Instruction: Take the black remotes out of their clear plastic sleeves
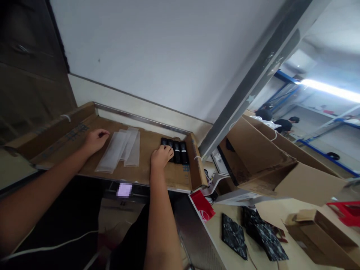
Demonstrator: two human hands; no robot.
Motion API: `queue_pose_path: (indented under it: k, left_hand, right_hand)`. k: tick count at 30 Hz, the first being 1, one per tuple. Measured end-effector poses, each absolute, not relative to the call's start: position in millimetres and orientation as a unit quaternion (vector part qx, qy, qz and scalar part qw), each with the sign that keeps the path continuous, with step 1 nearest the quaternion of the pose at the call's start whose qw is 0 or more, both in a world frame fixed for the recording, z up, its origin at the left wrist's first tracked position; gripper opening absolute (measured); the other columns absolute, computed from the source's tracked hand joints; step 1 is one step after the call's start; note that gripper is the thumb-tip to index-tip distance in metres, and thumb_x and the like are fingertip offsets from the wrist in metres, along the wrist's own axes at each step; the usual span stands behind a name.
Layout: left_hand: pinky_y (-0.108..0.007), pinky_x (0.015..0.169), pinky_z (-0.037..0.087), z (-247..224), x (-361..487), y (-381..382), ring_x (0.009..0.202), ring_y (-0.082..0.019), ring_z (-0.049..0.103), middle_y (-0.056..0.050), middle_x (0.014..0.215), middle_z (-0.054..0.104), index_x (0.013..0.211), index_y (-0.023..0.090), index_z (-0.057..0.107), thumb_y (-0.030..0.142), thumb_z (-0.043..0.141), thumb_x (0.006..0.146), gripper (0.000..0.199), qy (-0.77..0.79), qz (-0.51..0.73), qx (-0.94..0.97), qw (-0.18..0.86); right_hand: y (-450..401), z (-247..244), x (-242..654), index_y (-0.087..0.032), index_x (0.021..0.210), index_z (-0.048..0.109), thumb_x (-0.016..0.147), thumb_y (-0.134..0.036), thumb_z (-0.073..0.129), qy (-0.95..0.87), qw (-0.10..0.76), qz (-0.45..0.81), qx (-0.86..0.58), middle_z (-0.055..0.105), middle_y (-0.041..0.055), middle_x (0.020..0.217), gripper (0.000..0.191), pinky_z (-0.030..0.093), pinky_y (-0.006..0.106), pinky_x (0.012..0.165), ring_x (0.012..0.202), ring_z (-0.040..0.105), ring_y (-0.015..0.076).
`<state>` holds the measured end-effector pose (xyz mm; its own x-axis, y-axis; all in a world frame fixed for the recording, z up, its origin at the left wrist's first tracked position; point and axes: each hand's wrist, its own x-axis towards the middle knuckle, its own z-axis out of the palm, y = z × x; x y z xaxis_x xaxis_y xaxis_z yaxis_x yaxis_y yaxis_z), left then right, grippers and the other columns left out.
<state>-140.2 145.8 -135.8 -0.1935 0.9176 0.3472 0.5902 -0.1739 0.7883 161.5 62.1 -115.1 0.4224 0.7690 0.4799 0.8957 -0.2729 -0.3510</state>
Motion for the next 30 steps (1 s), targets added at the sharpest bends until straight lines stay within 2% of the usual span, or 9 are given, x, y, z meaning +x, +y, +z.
queue_pose_path:
  k: [3, 7, 9, 12, 14, 16, 24, 30]
  left_hand:
    - [-0.038, 0.087, 0.054, -137.1, -140.0, 147.2, 0.087, -0.025, 0.065, -0.008, 0.094, 0.071, 0.083, 0.022, 0.07, 0.028, 0.057, 0.079, 0.015, 0.616, 0.464, 0.612, 0.176]
    - [-0.037, 0.087, 0.054, -136.2, -139.3, 147.3, 0.086, -0.025, 0.065, -0.007, 0.094, 0.072, 0.084, 0.022, 0.07, 0.029, 0.057, 0.079, 0.016, 0.62, 0.457, 0.613, 0.176]
    - [-0.037, 0.087, 0.054, -134.7, -138.9, 146.3, 0.086, -0.024, 0.065, -0.007, 0.094, 0.072, 0.085, 0.022, 0.071, 0.029, 0.057, 0.079, 0.017, 0.622, 0.453, 0.614, 0.175]
    - [-0.036, 0.086, 0.054, -132.1, -138.4, 144.5, 0.086, -0.024, 0.065, -0.007, 0.095, 0.073, 0.087, 0.021, 0.071, 0.03, 0.056, 0.08, 0.019, 0.625, 0.44, 0.62, 0.176]
    - [-0.035, 0.085, 0.053, -130.3, -138.1, 143.2, 0.085, -0.023, 0.065, -0.007, 0.096, 0.073, 0.089, 0.02, 0.072, 0.031, 0.056, 0.081, 0.021, 0.629, 0.43, 0.623, 0.179]
    - [-0.034, 0.085, 0.053, -128.2, -137.5, 141.7, 0.085, -0.022, 0.065, -0.007, 0.096, 0.073, 0.09, 0.02, 0.072, 0.031, 0.056, 0.081, 0.022, 0.633, 0.425, 0.621, 0.183]
    - [-0.031, 0.078, 0.051, -122.2, -135.4, 136.9, 0.08, -0.021, 0.064, -0.006, 0.093, 0.074, 0.091, 0.019, 0.073, 0.028, 0.055, 0.082, 0.021, 0.636, 0.419, 0.619, 0.188]
    - [-0.031, 0.076, 0.05, -128.0, -138.0, 140.2, 0.079, -0.02, 0.063, -0.006, 0.09, 0.073, 0.091, 0.02, 0.073, 0.029, 0.055, 0.082, 0.022, 0.631, 0.427, 0.621, 0.185]
  right_hand:
    - [61.2, -113.0, 163.5, -0.016, 0.097, 0.074, 0.084, -0.015, 0.058, -0.528, 0.312, -0.11, -0.782, 0.063, 0.0148, 0.116, 0.02, 0.033, 0.047, 0.105, 0.116, 0.049, 0.0317]
    - [57.6, -106.0, 159.3, -0.012, 0.1, 0.071, 0.087, -0.012, 0.057, -0.623, 0.338, -0.103, -0.698, 0.064, 0.0151, 0.113, 0.019, 0.037, 0.037, 0.105, 0.115, 0.052, 0.0259]
    - [54.4, -103.1, 151.9, -0.013, 0.101, 0.07, 0.09, -0.013, 0.055, -0.694, 0.314, -0.083, -0.642, 0.066, 0.0128, 0.11, 0.018, 0.04, 0.031, 0.099, 0.11, 0.056, 0.0229]
    - [50.2, -102.3, 140.3, -0.017, 0.098, 0.071, 0.096, -0.022, 0.053, -0.75, 0.243, -0.022, -0.615, 0.072, 0.0076, 0.096, 0.018, 0.043, 0.026, 0.081, 0.091, 0.063, 0.0194]
    - [49.3, -103.3, 136.7, -0.019, 0.092, 0.072, 0.1, -0.03, 0.052, -0.749, 0.212, 0.006, -0.627, 0.074, 0.007, 0.088, 0.024, 0.04, 0.025, 0.071, 0.08, 0.065, 0.0181]
    - [49.8, -104.4, 136.8, -0.019, 0.086, 0.073, 0.1, -0.033, 0.051, -0.741, 0.207, 0.011, -0.639, 0.076, 0.0079, 0.086, 0.029, 0.038, 0.026, 0.068, 0.077, 0.067, 0.018]
    - [50.6, -108.8, 140.6, -0.02, 0.088, 0.076, 0.098, -0.035, 0.053, -0.659, 0.211, -0.017, -0.722, 0.077, 0.0121, 0.085, 0.03, 0.039, 0.028, 0.063, 0.074, 0.069, 0.0225]
    - [56.0, -112.1, 144.8, -0.019, 0.081, 0.075, 0.095, -0.032, 0.056, -0.647, 0.257, -0.005, -0.718, 0.077, 0.0112, 0.082, 0.027, 0.039, 0.028, 0.063, 0.073, 0.069, 0.0219]
